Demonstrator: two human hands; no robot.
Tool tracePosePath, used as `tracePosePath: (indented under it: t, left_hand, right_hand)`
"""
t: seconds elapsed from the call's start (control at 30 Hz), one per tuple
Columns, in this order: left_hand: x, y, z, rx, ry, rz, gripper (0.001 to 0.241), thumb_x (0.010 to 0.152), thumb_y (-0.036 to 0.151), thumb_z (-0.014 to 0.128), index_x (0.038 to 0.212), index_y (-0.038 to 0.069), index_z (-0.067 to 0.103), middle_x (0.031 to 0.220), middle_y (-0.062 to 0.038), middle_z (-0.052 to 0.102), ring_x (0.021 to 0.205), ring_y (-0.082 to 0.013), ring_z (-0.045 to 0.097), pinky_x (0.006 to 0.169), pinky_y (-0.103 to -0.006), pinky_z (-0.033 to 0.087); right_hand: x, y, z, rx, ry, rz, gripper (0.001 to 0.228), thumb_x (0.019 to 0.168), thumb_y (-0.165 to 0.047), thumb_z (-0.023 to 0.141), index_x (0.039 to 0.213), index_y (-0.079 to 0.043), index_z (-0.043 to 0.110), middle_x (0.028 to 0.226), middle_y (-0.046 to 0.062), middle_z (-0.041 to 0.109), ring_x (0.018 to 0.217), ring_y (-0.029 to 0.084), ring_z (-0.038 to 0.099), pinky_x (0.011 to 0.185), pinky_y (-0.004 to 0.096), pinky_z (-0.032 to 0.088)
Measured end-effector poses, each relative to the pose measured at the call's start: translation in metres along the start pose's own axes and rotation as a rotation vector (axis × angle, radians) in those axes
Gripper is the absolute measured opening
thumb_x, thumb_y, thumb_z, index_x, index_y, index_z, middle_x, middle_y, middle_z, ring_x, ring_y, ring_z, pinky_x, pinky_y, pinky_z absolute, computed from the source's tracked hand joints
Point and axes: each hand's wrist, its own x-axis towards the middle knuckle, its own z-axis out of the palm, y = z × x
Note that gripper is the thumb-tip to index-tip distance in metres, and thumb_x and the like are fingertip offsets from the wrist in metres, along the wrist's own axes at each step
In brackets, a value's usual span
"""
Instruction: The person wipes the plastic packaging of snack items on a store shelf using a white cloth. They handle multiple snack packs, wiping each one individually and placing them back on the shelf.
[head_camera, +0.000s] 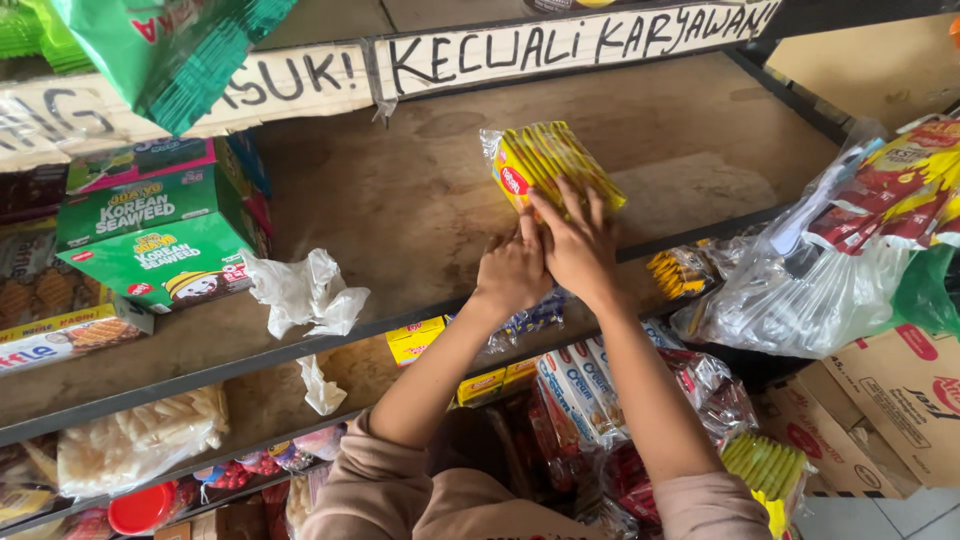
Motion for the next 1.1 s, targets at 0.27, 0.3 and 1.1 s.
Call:
tracePosePath:
  t: [0.27, 0.3, 1.1]
  left_hand:
    - [0.002, -0.012, -0.003, -0.109, -0.034, -0.160, 0.086, 0.089, 0.023, 0.055, 0.155, -0.010, 0.012, 0.147, -0.029, 0.049, 0.140, -0.0375, 0.047, 0.119, -0.0518, 0.028]
    - [0.003, -0.013, -0.003, -0.123, -0.018, -0.164, 0.083, 0.090, 0.023, 0.055, 0.155, -0.010, 0.014, 0.147, -0.029, 0.049, 0.140, -0.0380, 0.046, 0.119, -0.0520, 0.028]
    - [-0.009, -0.001, -0.019, -0.191, 0.225, -0.302, 0.091, 0.091, 0.027, 0.059, 0.154, -0.015, 0.009, 0.157, -0.040, 0.025, 0.140, -0.0497, 0.042, 0.111, -0.0510, 0.039]
  right_hand:
    - [0.014, -0.010, 0.013, -0.029, -0.127, -0.024, 0.055, 0.093, -0.021, 0.061, 0.147, -0.032, 0.055, 0.164, 0.012, 0.032, 0.145, 0.043, 0.030, 0.098, 0.076, 0.035]
    - [0.015, -0.011, 0.016, -0.038, -0.141, -0.025, 0.056, 0.093, -0.020, 0.060, 0.147, -0.033, 0.055, 0.164, 0.012, 0.031, 0.146, 0.043, 0.029, 0.098, 0.077, 0.035]
    - [0.123, 0.004, 0.156, -0.141, -0.073, -0.187, 0.052, 0.094, -0.021, 0.068, 0.143, -0.034, 0.057, 0.160, 0.014, 0.027, 0.146, 0.047, 0.023, 0.098, 0.084, 0.032]
